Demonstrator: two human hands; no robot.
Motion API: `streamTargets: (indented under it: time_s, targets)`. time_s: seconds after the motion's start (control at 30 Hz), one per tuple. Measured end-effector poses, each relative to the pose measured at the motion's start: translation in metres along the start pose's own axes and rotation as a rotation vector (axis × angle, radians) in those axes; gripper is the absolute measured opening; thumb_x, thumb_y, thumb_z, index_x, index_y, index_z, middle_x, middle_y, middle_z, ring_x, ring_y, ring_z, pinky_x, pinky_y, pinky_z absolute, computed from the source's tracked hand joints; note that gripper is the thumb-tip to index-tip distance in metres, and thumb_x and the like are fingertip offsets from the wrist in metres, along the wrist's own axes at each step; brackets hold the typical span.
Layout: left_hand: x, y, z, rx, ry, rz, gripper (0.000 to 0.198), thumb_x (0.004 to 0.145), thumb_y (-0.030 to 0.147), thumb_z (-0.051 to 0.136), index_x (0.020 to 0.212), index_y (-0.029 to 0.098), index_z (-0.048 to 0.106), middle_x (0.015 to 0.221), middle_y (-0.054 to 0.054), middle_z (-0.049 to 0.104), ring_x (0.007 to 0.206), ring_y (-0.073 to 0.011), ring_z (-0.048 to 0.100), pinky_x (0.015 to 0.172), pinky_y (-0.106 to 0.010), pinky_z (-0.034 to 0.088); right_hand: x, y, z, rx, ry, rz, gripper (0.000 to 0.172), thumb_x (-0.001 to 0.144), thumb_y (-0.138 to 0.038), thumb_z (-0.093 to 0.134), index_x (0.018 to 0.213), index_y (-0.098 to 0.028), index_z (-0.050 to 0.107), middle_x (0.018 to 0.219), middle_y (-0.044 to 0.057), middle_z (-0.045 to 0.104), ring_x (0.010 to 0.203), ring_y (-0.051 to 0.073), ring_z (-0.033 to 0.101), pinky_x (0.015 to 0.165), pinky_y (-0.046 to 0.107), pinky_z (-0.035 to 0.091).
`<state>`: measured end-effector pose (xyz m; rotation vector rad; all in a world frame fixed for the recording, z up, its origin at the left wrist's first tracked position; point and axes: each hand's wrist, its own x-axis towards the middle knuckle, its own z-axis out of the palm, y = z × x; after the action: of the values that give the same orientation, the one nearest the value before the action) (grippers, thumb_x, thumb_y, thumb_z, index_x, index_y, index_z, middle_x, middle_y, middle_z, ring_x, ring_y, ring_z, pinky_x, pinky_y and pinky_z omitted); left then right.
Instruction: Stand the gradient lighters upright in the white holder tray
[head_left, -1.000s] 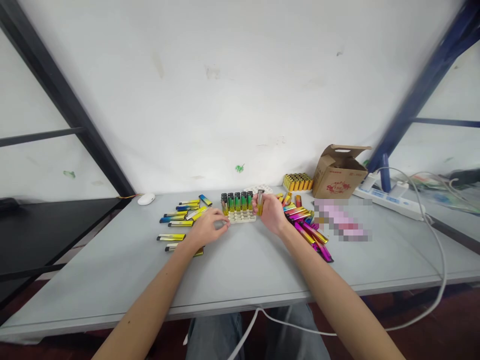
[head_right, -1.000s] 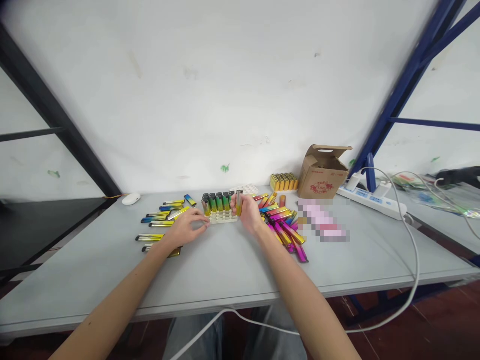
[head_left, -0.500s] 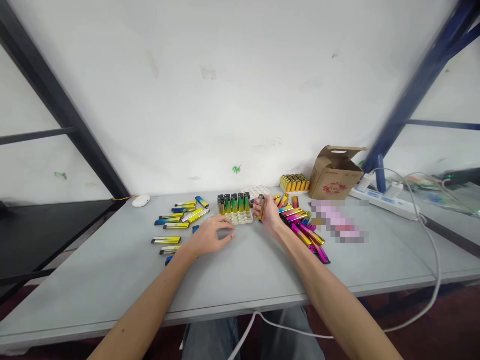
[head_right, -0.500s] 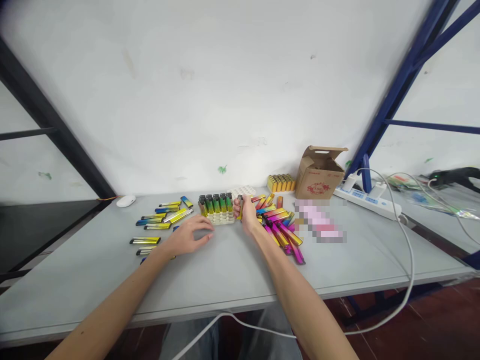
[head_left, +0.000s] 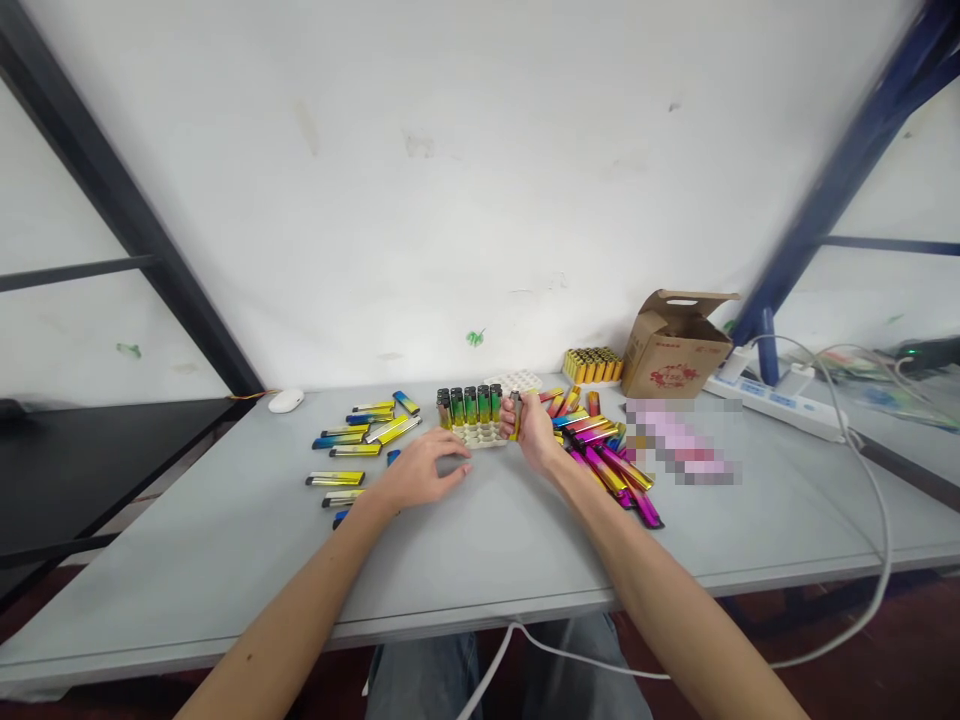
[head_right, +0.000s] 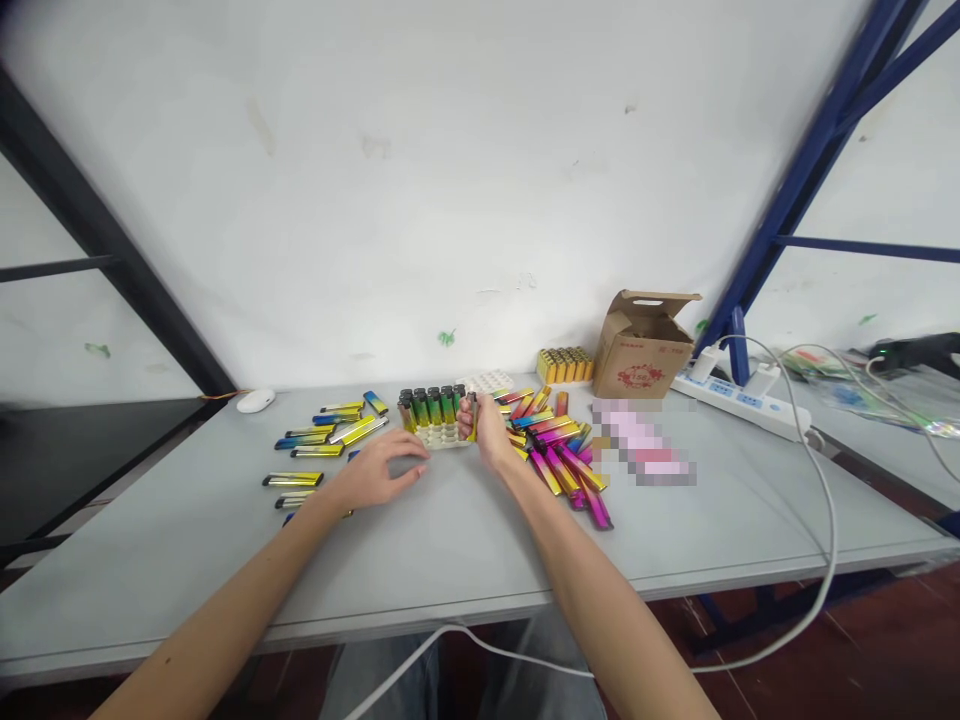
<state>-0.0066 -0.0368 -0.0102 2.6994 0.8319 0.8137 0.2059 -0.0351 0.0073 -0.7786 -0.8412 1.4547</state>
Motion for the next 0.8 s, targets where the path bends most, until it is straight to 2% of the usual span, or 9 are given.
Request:
streamTargets:
  time_s: [0.27,0.43,0.5,0.57,0.7,0.73,0.8]
  targets:
    - [0.0,0.0,-0.001,-0.016,0.012,-0.001,0.016,0.088,0.032,0.059,0.096,0.024,0.07,0.103,-0.005,0.071,0.1,-0.0208,0.064,0.091,-0.036,0.051,-0.002,0.004,0.001,0.013,-0.059,0.033,0.023,0.08,-0.038,0.038,0.065,-0.021,0.04,0.053,-0.006,0.03,0.043,0.009,0.028,0.045,0.022,0.028]
    - [0.0,-0.001,-0.002,-0.024,0.058,-0.022,0.014,0.089,0.03,0.057,0.094,0.022,0.068,0.1,-0.005,0.071,0.092,-0.0184,0.066,0.085,-0.033,0.052,-0.008,0.0,0.0,0.085,-0.086,-0.088,0.024,0.08,-0.042,0.039,0.084,-0.021,0.051,0.065,-0.001,0.05,0.047,0.012,0.036,0.045,0.025,0.033]
    - [0.001,-0.002,-0.002,-0.007,0.149,-0.027,0.014,0.09,0.027,0.054,0.089,0.021,0.066,0.089,-0.004,0.07,0.082,-0.0164,0.065,0.078,-0.031,0.053,-0.008,-0.001,0.001,0.068,-0.049,-0.135,0.02,0.078,-0.039,0.046,0.087,-0.022,0.052,0.072,0.0,0.056,0.052,0.013,0.044,0.047,0.025,0.036]
    - [0.003,-0.003,-0.003,0.017,0.301,-0.04,0.014,0.091,0.024,0.052,0.086,0.02,0.065,0.084,-0.003,0.068,0.074,-0.0144,0.063,0.071,-0.028,0.053,-0.006,0.0,0.001,0.024,-0.001,-0.169,0.019,0.076,-0.038,0.054,0.086,-0.022,0.053,0.077,0.001,0.059,0.06,0.014,0.052,0.05,0.025,0.041]
    - [0.005,-0.008,-0.006,0.068,0.638,-0.129,0.013,0.089,0.024,0.054,0.093,0.019,0.066,0.104,-0.006,0.062,0.071,-0.0114,0.061,0.063,-0.026,0.053,-0.004,0.003,0.003,-0.074,0.0,-0.243,0.032,0.071,-0.047,0.069,0.09,-0.022,0.06,0.094,0.004,0.065,0.081,0.018,0.06,0.065,0.028,0.05]
    - [0.006,-0.01,-0.008,0.083,0.679,-0.166,0.014,0.088,0.024,0.055,0.094,0.019,0.066,0.108,-0.007,0.06,0.071,-0.0112,0.061,0.064,-0.026,0.054,-0.004,0.004,0.003,-0.113,-0.011,-0.276,0.035,0.071,-0.049,0.071,0.091,-0.022,0.062,0.097,0.004,0.066,0.085,0.019,0.061,0.069,0.03,0.051]
    - [0.006,-0.013,-0.009,0.116,0.685,-0.225,0.017,0.085,0.026,0.057,0.099,0.019,0.065,0.113,-0.008,0.058,0.072,-0.0119,0.061,0.069,-0.029,0.055,-0.005,0.006,0.004,-0.225,-0.008,-0.357,0.038,0.071,-0.051,0.072,0.093,-0.02,0.066,0.097,0.005,0.067,0.089,0.019,0.06,0.078,0.031,0.05]
